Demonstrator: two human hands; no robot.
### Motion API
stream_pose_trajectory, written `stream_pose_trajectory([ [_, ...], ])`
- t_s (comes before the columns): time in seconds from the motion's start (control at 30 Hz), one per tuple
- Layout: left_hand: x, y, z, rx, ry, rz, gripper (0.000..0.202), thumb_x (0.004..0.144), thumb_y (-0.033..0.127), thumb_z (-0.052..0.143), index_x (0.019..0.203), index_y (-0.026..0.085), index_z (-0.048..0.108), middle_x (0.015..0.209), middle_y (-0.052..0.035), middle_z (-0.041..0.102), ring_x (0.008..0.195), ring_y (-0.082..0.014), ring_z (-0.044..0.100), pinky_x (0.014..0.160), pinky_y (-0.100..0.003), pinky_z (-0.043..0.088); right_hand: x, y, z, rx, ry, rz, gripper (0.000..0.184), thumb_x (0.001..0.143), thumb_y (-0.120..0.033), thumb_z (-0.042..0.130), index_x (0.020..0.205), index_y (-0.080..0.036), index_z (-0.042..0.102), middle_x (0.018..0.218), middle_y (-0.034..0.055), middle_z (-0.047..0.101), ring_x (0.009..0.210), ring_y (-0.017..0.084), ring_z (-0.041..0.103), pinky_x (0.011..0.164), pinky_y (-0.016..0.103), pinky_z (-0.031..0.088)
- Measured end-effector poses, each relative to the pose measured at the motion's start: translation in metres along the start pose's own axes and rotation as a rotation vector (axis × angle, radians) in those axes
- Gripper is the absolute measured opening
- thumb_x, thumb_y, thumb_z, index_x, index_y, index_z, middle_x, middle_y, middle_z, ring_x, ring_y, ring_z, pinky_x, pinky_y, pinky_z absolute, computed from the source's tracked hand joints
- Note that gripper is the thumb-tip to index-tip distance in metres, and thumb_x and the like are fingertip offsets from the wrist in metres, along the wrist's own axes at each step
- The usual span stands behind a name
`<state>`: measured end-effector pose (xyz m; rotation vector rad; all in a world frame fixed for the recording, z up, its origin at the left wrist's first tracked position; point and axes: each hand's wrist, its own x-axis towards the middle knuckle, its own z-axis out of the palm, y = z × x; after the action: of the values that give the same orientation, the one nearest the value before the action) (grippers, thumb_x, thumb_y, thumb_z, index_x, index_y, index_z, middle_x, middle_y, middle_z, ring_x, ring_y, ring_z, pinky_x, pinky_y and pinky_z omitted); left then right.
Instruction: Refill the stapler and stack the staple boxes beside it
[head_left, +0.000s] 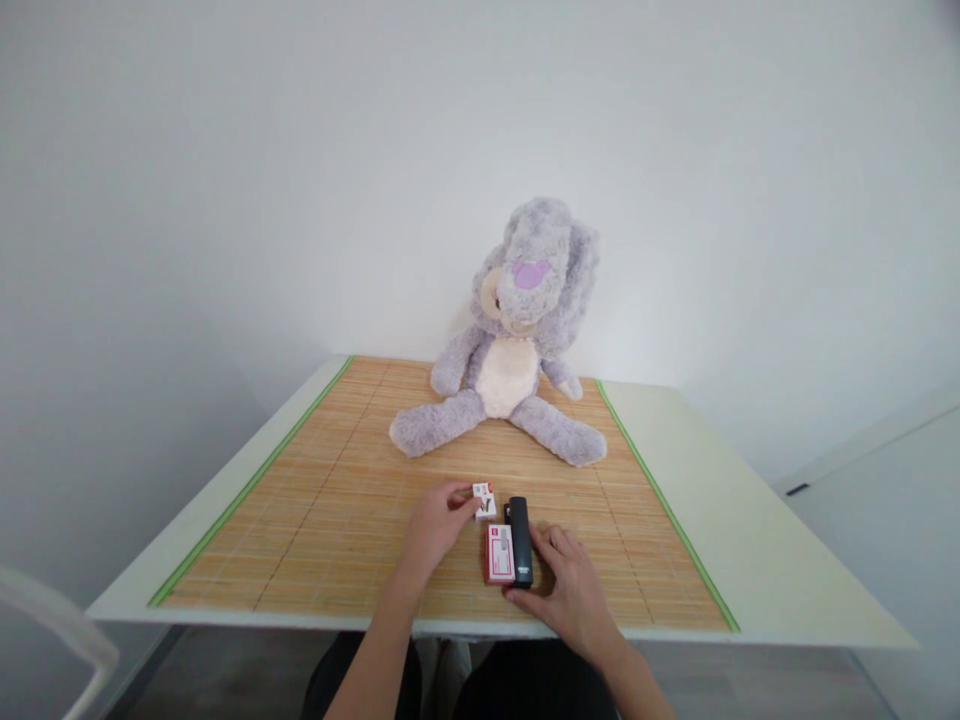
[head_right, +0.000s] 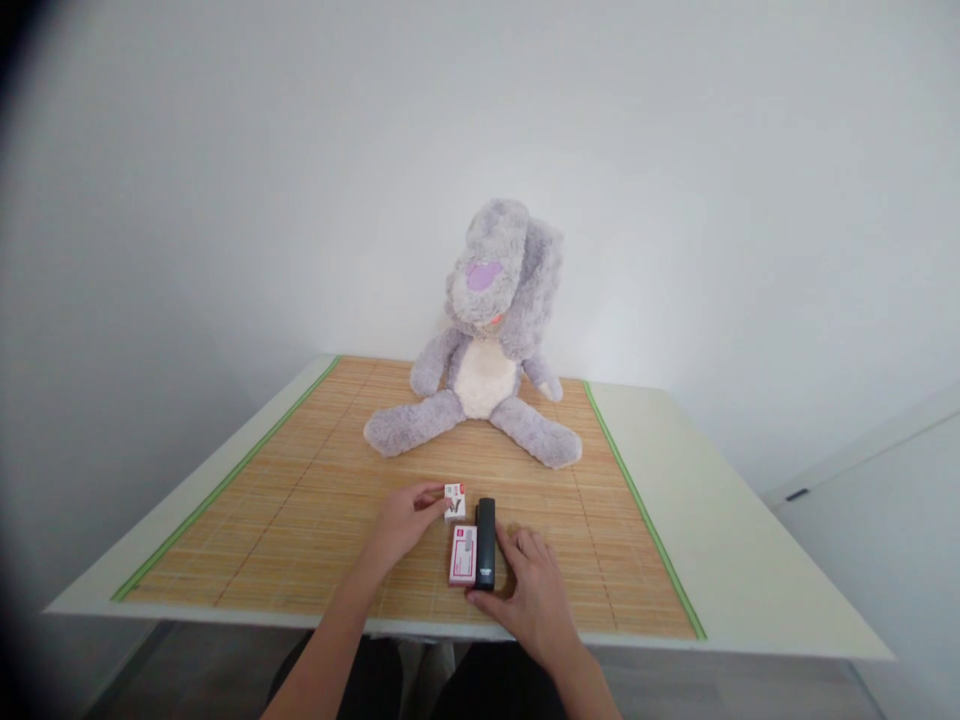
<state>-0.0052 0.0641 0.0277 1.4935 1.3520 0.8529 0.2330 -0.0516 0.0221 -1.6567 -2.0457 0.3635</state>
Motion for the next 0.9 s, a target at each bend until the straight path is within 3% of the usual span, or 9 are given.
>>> stream_pose_trajectory([
  [0.27, -0.009, 0.009, 0.011, -0.027, -0.063, 0.000, 0.045, 0.082, 0.048, 0.073, 0.117, 0.021, 0.076, 0.107, -0.0102, 0.079, 0.099, -0.0267, 0.073, 0.091, -0.037, 0.055, 0.001, -0.001, 0.000, -0.001, 0.009, 0.001, 0.085, 0.074, -0.055, 0.085, 0.148, -0.030, 0.053, 0.125, 0.0096, 0.064, 0.115, 0.034, 0.058, 0.099, 0.049, 0.048],
  [0.6, -0.009, 0.009, 0.020, -0.145, -0.169, -0.019, 0.044, 0.085, 0.048, 0.067, 0.115, 0.017, 0.073, 0.105, -0.0126, 0.078, 0.083, -0.0233, 0.075, 0.064, -0.032, 0.059, 0.000, -0.001, 0.001, -0.024, 0.004, -0.007, 0.079, 0.076, -0.055, 0.084, 0.145, -0.029, 0.056, 0.125, 0.0101, 0.064, 0.117, 0.035, 0.057, 0.100, 0.049, 0.047],
  [0.9, -0.014, 0.009, 0.022, -0.122, -0.135, 0.005, 0.037, 0.088, 0.048, 0.064, 0.107, 0.018, 0.075, 0.102, -0.0109, 0.079, 0.082, -0.0221, 0.074, 0.069, -0.031, 0.057, -0.002, -0.003, 0.001, -0.049, 0.023, -0.021, 0.074, 0.078, -0.055, 0.082, 0.142, -0.027, 0.057, 0.122, 0.0107, 0.065, 0.113, 0.034, 0.059, 0.097, 0.047, 0.048],
])
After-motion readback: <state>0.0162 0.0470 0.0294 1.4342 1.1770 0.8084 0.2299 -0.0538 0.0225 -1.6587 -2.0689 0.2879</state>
